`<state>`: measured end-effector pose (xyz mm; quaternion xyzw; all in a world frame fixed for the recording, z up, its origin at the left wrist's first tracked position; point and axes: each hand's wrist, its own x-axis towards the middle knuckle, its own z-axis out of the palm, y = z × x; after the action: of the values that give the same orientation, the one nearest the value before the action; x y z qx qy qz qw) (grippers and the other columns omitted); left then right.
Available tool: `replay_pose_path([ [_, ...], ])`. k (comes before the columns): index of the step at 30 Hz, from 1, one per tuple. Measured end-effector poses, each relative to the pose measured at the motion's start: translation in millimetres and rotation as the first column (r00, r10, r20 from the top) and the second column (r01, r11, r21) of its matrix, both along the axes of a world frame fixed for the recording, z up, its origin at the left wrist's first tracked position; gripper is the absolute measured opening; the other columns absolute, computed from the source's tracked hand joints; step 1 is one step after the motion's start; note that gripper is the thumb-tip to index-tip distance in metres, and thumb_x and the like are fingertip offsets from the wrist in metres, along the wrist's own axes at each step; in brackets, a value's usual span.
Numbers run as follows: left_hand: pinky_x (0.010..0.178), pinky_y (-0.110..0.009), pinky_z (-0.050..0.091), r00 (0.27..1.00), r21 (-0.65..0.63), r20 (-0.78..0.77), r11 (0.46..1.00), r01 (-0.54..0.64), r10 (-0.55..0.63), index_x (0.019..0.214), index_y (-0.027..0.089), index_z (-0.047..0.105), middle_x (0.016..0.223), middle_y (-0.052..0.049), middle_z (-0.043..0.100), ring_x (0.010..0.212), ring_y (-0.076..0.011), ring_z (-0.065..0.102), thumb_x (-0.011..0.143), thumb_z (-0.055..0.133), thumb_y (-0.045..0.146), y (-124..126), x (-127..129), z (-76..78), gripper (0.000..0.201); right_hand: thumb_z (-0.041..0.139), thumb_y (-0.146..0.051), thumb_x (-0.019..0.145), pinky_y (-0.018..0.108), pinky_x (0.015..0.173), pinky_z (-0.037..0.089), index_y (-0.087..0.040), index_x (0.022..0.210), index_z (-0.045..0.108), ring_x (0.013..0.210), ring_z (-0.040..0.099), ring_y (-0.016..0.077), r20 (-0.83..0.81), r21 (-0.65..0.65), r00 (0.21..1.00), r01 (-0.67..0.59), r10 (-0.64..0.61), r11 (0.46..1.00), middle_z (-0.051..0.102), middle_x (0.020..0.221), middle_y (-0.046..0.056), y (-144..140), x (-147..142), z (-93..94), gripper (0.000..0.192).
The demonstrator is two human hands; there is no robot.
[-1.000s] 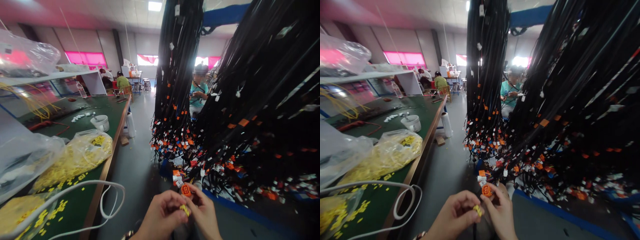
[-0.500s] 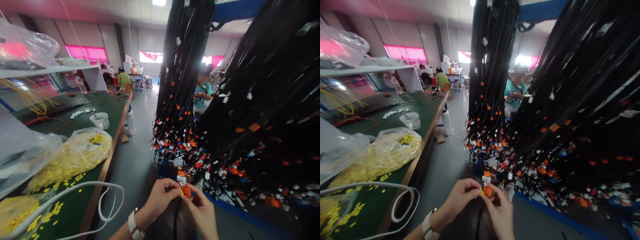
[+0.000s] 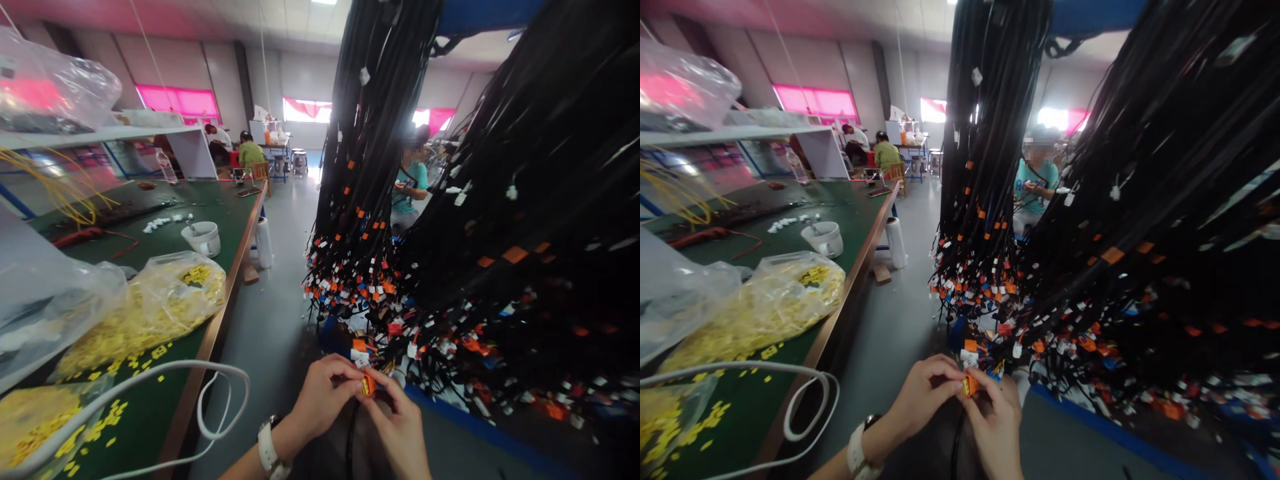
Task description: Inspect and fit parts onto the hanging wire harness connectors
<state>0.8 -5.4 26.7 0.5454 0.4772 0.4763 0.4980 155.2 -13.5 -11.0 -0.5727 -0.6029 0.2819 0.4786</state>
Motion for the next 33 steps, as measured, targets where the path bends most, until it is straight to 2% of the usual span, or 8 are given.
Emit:
replay_pose_path([
  [6, 0.066, -0.025, 0.046, 0.997, -0.112, 0.055, 0.993, -0.043, 0.049, 0.073, 0.014, 0.065, 0.073, -0.004, 0.066, 0.068, -0.0150, 0.060, 0.069, 0.065, 0.019, 0, 3, -1.1, 0.007, 0.067, -0.034, 0.071, 0.038, 0.084, 0.053, -0.023, 0.101, 0.069, 0.093, 0.066, 0.0255, -0.098, -0.084, 0.990, -0.111, 0.103, 0.990, 0.071, 0.101, 0.008, -3, -4, 0.2, 0.032],
  [9, 0.066, -0.023, 0.044, 0.982, -0.172, 0.187, 0.985, -0.005, 0.037, 0.080, 0.014, 0.062, 0.075, -0.002, 0.063, 0.070, -0.0129, 0.057, 0.066, 0.070, 0.022, 1, 2, -4.1, 0.018, 0.068, -0.032, 0.071, 0.037, 0.083, 0.054, -0.023, 0.100, 0.070, 0.091, 0.067, 0.0251, -0.145, -0.080, 0.984, -0.117, 0.104, 0.990, 0.071, 0.099, 0.008, -4, -9, 6.5, 0.031],
  [11, 0.064, -0.023, 0.044, 0.939, -0.290, 0.344, 0.950, 0.120, -0.014, 0.089, 0.013, 0.062, 0.081, -0.003, 0.062, 0.071, -0.0117, 0.056, 0.068, 0.071, 0.028, 0, 0, -5.6, 0.028, 0.067, -0.032, 0.071, 0.037, 0.082, 0.054, -0.023, 0.099, 0.070, 0.090, 0.066, 0.0251, -0.148, -0.059, 0.983, -0.115, 0.105, 0.992, 0.071, 0.098, 0.007, -4, -11, 9.9, 0.029],
  [13, 0.063, -0.023, 0.044, 0.858, -0.374, 0.509, 0.878, 0.299, -0.075, 0.098, 0.013, 0.062, 0.087, -0.005, 0.061, 0.070, -0.0107, 0.055, 0.074, 0.068, 0.035, -3, -1, -5.7, 0.034, 0.067, -0.032, 0.072, 0.038, 0.082, 0.053, -0.024, 0.099, 0.070, 0.090, 0.065, 0.0252, -0.113, -0.023, 0.987, -0.120, 0.117, 0.993, 0.070, 0.098, 0.008, -4, -11, 10.5, 0.028],
  [16, 0.069, -0.025, 0.045, 0.763, -0.336, 0.635, 0.846, 0.415, -0.122, 0.102, 0.013, 0.063, 0.092, -0.008, 0.061, 0.076, -0.0113, 0.057, 0.074, 0.069, 0.033, -7, 0, -2.9, 0.035, 0.065, -0.030, 0.073, 0.039, 0.085, 0.050, -0.025, 0.099, 0.070, 0.095, 0.060, 0.0256, -0.025, 0.020, 0.993, -0.112, 0.113, 0.993, 0.067, 0.099, 0.008, -4, -11, 6.0, 0.027],
  [20, 0.072, -0.024, 0.045, 0.755, -0.291, 0.651, 0.892, 0.346, -0.081, 0.097, 0.011, 0.067, 0.087, -0.008, 0.063, 0.078, -0.0128, 0.058, 0.070, 0.074, 0.027, -9, 5, 0.6, 0.033, 0.061, -0.025, 0.071, 0.039, 0.086, 0.047, -0.027, 0.096, 0.070, 0.097, 0.057, 0.0253, 0.019, 0.027, 0.997, -0.073, 0.073, 0.997, 0.064, 0.099, 0.006, -5, -11, 0.6, 0.026],
  [27, 0.068, -0.025, 0.045, 0.769, -0.312, 0.639, 0.909, 0.276, -0.015, 0.093, 0.008, 0.070, 0.086, -0.011, 0.065, 0.071, -0.0139, 0.060, 0.067, 0.075, 0.027, -12, 10, 1.1, 0.033, 0.063, -0.026, 0.069, 0.035, 0.081, 0.049, -0.025, 0.091, 0.071, 0.089, 0.058, 0.0240, -0.043, 0.041, 0.993, -0.111, 0.113, 0.993, 0.064, 0.091, 0.005, -6, -11, 8.5, 0.023],
  [33, 0.075, -0.028, 0.046, 0.723, -0.271, 0.689, 0.904, 0.330, -0.057, 0.095, 0.009, 0.070, 0.086, -0.011, 0.065, 0.081, -0.0181, 0.062, 0.068, 0.074, 0.028, -14, 6, 3.9, 0.033, 0.066, -0.030, 0.068, 0.037, 0.082, 0.048, -0.026, 0.091, 0.071, 0.091, 0.058, 0.0251, -0.027, 0.032, 0.996, -0.087, 0.088, 0.996, 0.063, 0.092, 0.005, -7, -9, 7.3, 0.023],
])
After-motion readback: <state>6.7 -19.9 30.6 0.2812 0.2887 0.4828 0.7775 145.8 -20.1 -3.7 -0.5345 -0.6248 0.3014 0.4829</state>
